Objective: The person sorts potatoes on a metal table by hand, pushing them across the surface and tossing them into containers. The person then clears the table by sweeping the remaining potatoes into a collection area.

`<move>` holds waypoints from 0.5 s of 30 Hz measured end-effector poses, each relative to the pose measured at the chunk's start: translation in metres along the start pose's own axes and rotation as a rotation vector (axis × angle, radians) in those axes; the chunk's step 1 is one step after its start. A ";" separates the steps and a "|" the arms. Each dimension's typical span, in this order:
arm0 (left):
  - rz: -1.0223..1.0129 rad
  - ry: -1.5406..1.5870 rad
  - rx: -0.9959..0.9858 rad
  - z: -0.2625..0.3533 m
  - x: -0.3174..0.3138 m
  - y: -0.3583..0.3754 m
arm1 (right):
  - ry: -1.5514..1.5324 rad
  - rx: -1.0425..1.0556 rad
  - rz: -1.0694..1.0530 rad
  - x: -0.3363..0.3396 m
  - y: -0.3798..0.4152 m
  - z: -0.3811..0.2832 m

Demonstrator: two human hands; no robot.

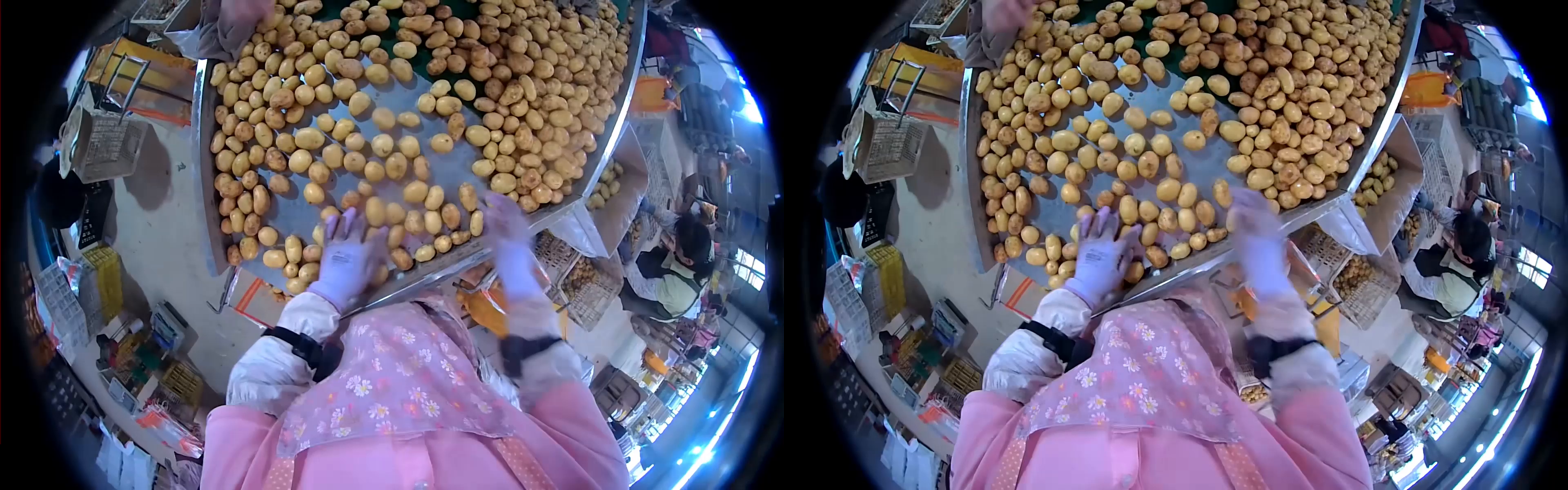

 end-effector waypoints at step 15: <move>0.295 0.062 0.074 -0.070 0.082 0.017 | 0.912 0.290 -0.514 -0.146 -0.005 -0.029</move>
Point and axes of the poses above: each hand's wrist, its own y-axis away from the middle knuckle, its own x-axis out of the back of the hand, z = x × y, the point moved 2 cm from there along -y, towards the middle knuckle, and after that the axes turned 14 degrees about y, right-handed, at the moved point
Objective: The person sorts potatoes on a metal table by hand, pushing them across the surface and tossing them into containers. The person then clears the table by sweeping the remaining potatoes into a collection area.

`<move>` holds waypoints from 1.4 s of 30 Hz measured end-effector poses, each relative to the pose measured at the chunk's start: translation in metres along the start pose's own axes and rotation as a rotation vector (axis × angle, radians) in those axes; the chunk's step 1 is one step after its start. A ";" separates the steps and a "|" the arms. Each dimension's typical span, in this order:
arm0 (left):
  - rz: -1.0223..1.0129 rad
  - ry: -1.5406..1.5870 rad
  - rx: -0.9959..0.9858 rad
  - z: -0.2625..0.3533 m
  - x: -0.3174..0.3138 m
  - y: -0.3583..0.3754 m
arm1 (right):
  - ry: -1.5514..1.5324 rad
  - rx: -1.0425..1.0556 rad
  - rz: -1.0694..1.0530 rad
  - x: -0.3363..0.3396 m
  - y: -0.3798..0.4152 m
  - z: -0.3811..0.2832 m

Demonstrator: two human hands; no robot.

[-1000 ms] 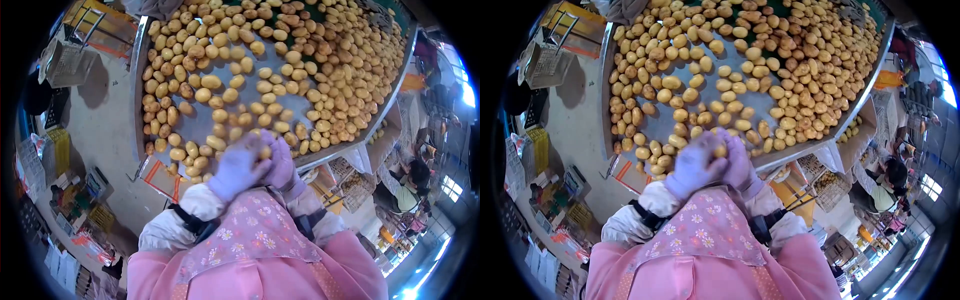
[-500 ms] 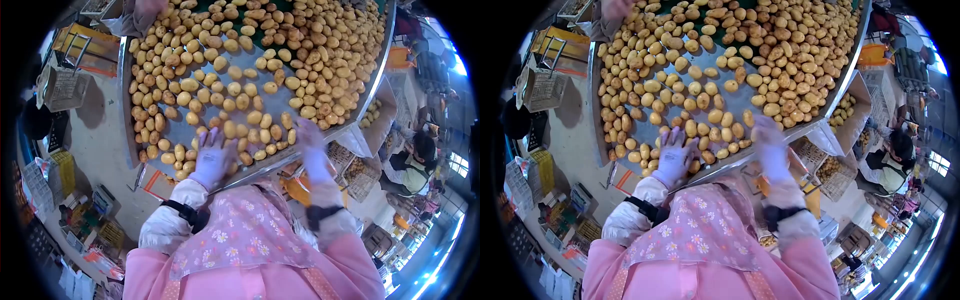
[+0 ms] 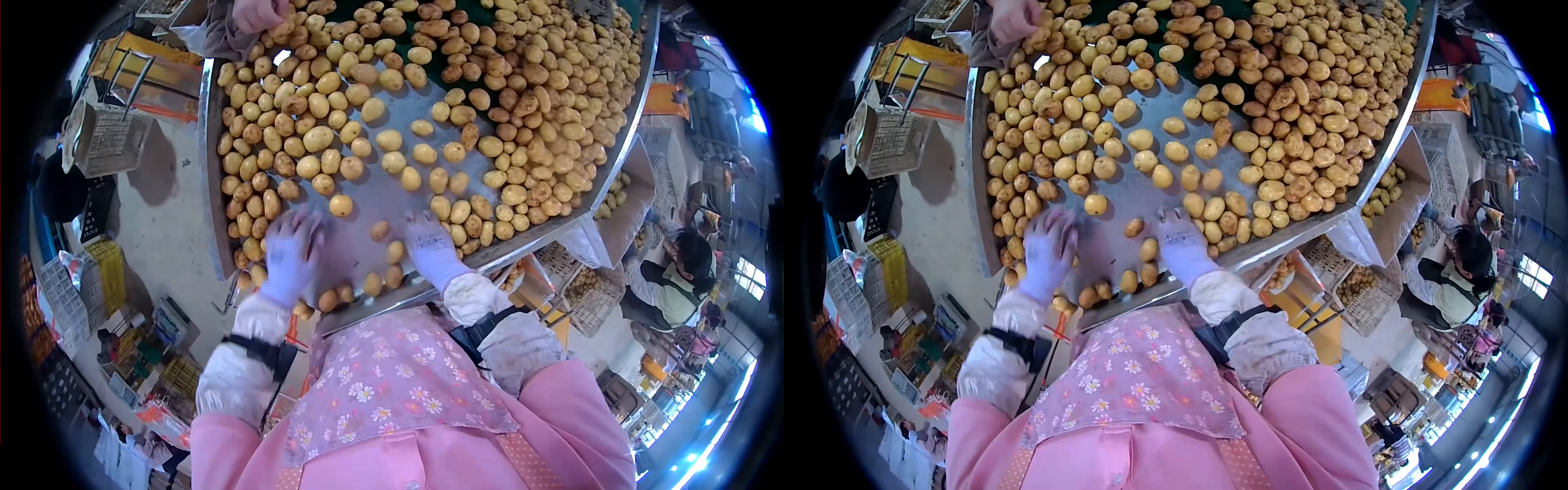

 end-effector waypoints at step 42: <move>0.561 0.666 0.209 0.054 -0.051 -0.028 | -0.603 0.037 0.250 0.053 -0.033 -0.022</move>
Point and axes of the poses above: each hand's wrist, its own y-axis away from the middle knuckle, its own x-axis out of the back of the hand, z = x × y, the point moved 2 cm from there along -y, towards the middle knuckle, and after that the axes turned 14 degrees about y, right-handed, at the moved point
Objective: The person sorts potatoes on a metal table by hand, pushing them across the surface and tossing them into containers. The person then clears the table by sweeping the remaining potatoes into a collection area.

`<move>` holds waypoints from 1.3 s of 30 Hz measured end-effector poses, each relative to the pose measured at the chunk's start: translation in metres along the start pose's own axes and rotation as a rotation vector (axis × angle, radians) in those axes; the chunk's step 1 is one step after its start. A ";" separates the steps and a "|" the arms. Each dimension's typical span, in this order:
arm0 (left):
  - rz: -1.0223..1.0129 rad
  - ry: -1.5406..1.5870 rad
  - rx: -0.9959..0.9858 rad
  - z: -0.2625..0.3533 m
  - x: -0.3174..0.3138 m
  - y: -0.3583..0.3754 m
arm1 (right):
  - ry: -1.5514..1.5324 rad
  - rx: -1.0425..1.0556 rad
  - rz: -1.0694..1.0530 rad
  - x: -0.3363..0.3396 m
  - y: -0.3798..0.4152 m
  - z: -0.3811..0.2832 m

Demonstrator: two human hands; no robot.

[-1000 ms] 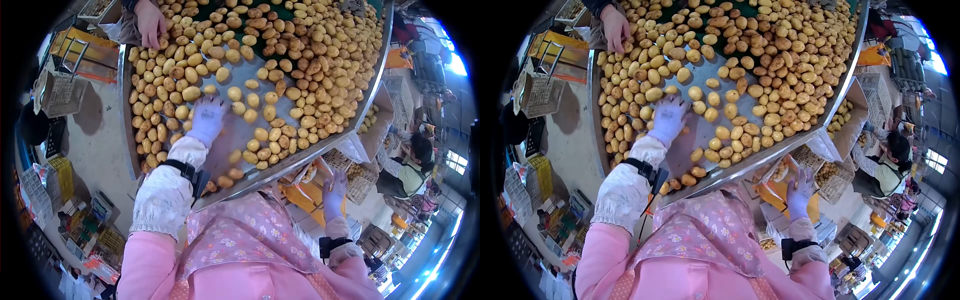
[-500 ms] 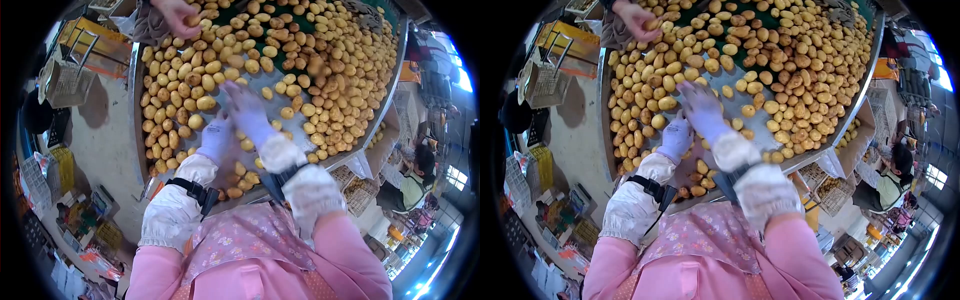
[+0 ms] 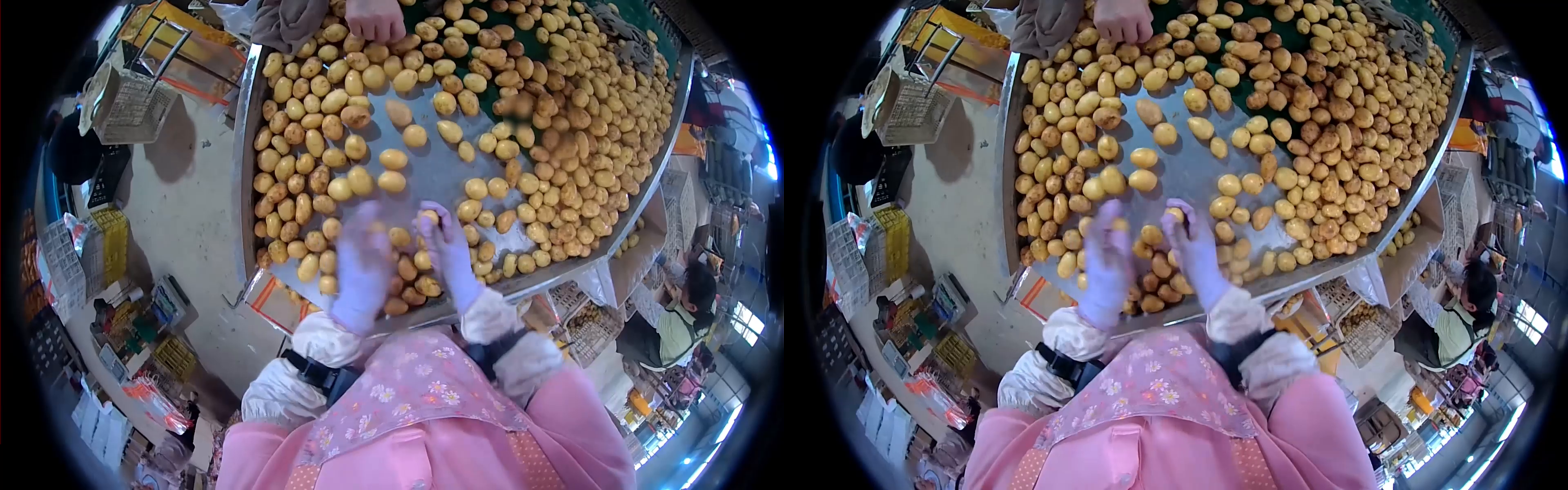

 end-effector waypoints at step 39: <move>-0.657 -0.625 -0.151 -0.035 0.055 0.003 | 0.668 -0.035 -0.169 -0.022 0.057 0.023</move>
Point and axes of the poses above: each hand's wrist, its own y-axis away from the middle knuckle, its own x-axis out of the back of the hand, z = x × y, the point moved 2 cm from there along -y, towards the middle knuckle, and after that the axes turned 14 degrees about y, right-handed, at the moved point
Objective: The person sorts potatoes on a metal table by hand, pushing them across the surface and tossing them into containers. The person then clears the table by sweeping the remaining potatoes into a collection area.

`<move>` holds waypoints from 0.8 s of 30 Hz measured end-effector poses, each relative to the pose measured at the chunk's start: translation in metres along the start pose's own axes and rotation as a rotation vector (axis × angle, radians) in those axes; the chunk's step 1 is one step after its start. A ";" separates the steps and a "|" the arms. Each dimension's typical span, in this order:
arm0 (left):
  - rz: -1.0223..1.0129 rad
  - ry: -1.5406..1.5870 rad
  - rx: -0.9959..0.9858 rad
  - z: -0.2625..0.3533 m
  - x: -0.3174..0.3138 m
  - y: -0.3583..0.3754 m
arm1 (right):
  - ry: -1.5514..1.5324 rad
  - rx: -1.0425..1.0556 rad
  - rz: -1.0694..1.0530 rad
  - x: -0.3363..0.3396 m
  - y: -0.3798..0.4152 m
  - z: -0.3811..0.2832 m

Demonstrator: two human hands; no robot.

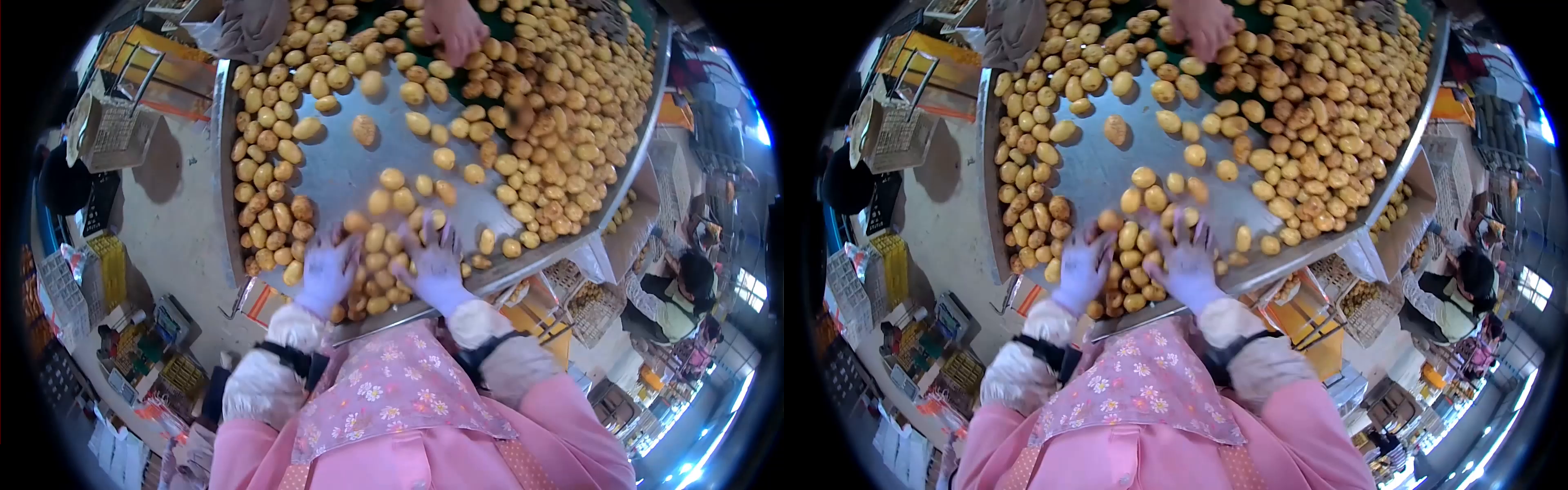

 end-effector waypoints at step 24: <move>0.071 -0.188 0.132 -0.026 0.053 -0.031 | 0.071 0.225 -0.074 0.019 -0.019 0.128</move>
Point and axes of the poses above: each hand's wrist, its own y-axis away from the middle knuckle, its own x-axis out of the back of the hand, z = x × y, the point moved 2 cm from there along -y, towards the middle knuckle, and after that the axes turned 14 degrees about y, right-handed, at the moved point
